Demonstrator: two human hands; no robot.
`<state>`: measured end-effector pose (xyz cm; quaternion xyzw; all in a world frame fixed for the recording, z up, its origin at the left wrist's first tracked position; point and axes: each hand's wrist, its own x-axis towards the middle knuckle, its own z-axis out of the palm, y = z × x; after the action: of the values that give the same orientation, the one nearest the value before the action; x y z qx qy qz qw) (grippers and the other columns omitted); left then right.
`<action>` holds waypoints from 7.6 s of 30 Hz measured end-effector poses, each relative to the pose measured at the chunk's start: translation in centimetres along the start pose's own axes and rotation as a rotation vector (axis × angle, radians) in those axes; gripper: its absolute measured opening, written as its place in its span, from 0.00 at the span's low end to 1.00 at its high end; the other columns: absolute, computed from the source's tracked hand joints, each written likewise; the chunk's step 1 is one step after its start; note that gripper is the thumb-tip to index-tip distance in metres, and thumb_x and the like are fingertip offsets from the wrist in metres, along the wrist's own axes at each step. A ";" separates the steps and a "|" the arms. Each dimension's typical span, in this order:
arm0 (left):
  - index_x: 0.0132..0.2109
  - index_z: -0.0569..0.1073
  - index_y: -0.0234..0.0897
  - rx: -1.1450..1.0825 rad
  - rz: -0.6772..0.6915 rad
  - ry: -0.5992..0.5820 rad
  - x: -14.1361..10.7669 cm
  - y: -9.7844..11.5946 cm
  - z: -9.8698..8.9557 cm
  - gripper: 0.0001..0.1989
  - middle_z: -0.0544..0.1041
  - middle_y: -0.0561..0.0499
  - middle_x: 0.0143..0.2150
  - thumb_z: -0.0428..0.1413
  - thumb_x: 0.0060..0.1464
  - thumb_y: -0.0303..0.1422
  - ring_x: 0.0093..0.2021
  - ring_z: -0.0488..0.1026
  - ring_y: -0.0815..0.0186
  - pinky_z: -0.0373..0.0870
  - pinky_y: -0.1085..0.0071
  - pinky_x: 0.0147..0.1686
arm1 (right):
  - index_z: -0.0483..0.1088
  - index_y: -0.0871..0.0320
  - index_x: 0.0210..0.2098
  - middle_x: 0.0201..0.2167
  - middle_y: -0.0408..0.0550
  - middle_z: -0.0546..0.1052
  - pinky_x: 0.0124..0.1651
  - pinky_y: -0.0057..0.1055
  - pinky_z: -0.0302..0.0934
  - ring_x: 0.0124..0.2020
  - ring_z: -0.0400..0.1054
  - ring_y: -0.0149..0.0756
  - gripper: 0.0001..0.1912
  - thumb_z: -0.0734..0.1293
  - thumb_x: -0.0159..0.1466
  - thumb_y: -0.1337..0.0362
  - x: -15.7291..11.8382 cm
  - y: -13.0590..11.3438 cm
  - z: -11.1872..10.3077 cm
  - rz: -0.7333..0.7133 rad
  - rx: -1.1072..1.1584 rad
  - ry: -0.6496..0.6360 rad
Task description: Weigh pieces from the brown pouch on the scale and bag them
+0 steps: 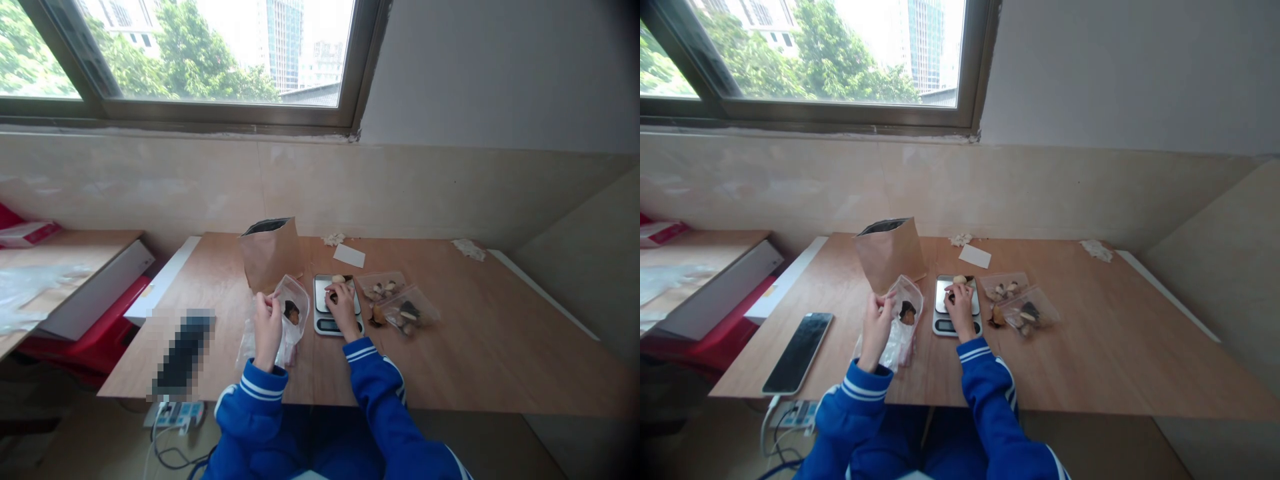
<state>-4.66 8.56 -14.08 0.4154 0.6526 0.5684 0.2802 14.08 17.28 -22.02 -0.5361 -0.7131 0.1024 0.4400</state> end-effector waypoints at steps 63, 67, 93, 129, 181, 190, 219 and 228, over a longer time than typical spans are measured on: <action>0.35 0.60 0.41 0.050 0.092 -0.008 -2.7 2.1 -0.1 0.10 0.77 0.48 0.37 0.48 0.61 0.41 0.34 0.77 0.62 0.69 0.68 0.33 | 0.73 0.52 0.41 0.31 0.44 0.78 0.33 0.30 0.61 0.29 0.69 0.35 0.15 0.59 0.67 0.52 2.6 -12.6 -9.8 0.035 0.180 -0.354; 0.35 0.61 0.41 0.021 0.087 0.048 -3.0 2.2 -0.2 0.11 0.77 0.49 0.36 0.49 0.61 0.42 0.35 0.77 0.62 0.70 0.68 0.35 | 0.73 0.54 0.41 0.41 0.50 0.77 0.39 0.34 0.65 0.36 0.69 0.38 0.17 0.57 0.68 0.52 1.0 -11.9 -9.4 0.038 0.221 -0.182; 0.49 0.73 0.37 -0.266 0.107 -0.338 -1.3 0.0 -1.7 0.18 0.76 0.44 0.50 0.51 0.60 0.44 0.53 0.71 0.59 0.65 0.62 0.55 | 0.74 0.56 0.49 0.49 0.53 0.78 0.60 0.43 0.60 0.54 0.69 0.45 0.29 0.52 0.69 0.45 -3.8 -11.2 -7.1 0.252 0.630 -0.179; 0.39 0.73 0.34 -0.421 -0.046 -0.037 -2.2 -2.1 0.2 0.19 0.75 0.52 0.29 0.57 0.54 0.48 0.23 0.71 0.71 0.69 0.76 0.20 | 0.78 0.59 0.39 0.34 0.53 0.82 0.41 0.39 0.70 0.35 0.76 0.44 0.24 0.69 0.57 0.44 -4.7 -5.8 -7.5 0.432 0.691 -0.012; 0.32 0.72 0.36 -0.469 0.070 -0.141 -5.9 -0.9 0.9 0.15 0.74 0.52 0.28 0.57 0.56 0.44 0.32 0.71 0.67 0.68 0.73 0.35 | 0.76 0.59 0.35 0.33 0.51 0.81 0.42 0.37 0.68 0.35 0.76 0.42 0.20 0.70 0.57 0.47 -8.1 -7.1 -5.7 0.482 0.766 0.204; 0.32 0.71 0.36 -0.493 0.052 -0.068 -5.5 -1.8 0.1 0.17 0.73 0.53 0.27 0.55 0.57 0.46 0.29 0.70 0.68 0.67 0.74 0.31 | 0.77 0.58 0.36 0.35 0.53 0.82 0.44 0.40 0.70 0.38 0.76 0.44 0.20 0.71 0.55 0.48 -8.1 -7.3 -5.6 0.461 0.832 0.067; 0.36 0.76 0.35 -0.322 0.184 -0.198 -5.1 -1.8 -1.3 0.12 0.78 0.50 0.31 0.60 0.54 0.41 0.33 0.75 0.66 0.72 0.72 0.35 | 0.77 0.60 0.33 0.31 0.50 0.81 0.41 0.34 0.66 0.35 0.74 0.40 0.19 0.70 0.58 0.48 -8.4 -8.1 -4.6 0.527 0.901 0.222; 0.35 0.77 0.35 -0.288 0.197 -0.264 -5.1 -0.9 -2.2 0.12 0.77 0.51 0.29 0.60 0.53 0.40 0.30 0.75 0.67 0.71 0.74 0.33 | 0.77 0.59 0.29 0.31 0.50 0.80 0.43 0.34 0.65 0.36 0.74 0.39 0.18 0.69 0.58 0.49 -8.5 -8.1 -5.7 0.461 0.821 0.264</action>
<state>-4.19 3.01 -15.09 0.5036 0.4784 0.6211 0.3630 13.19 4.86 -18.08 -0.4705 -0.4148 0.4011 0.6675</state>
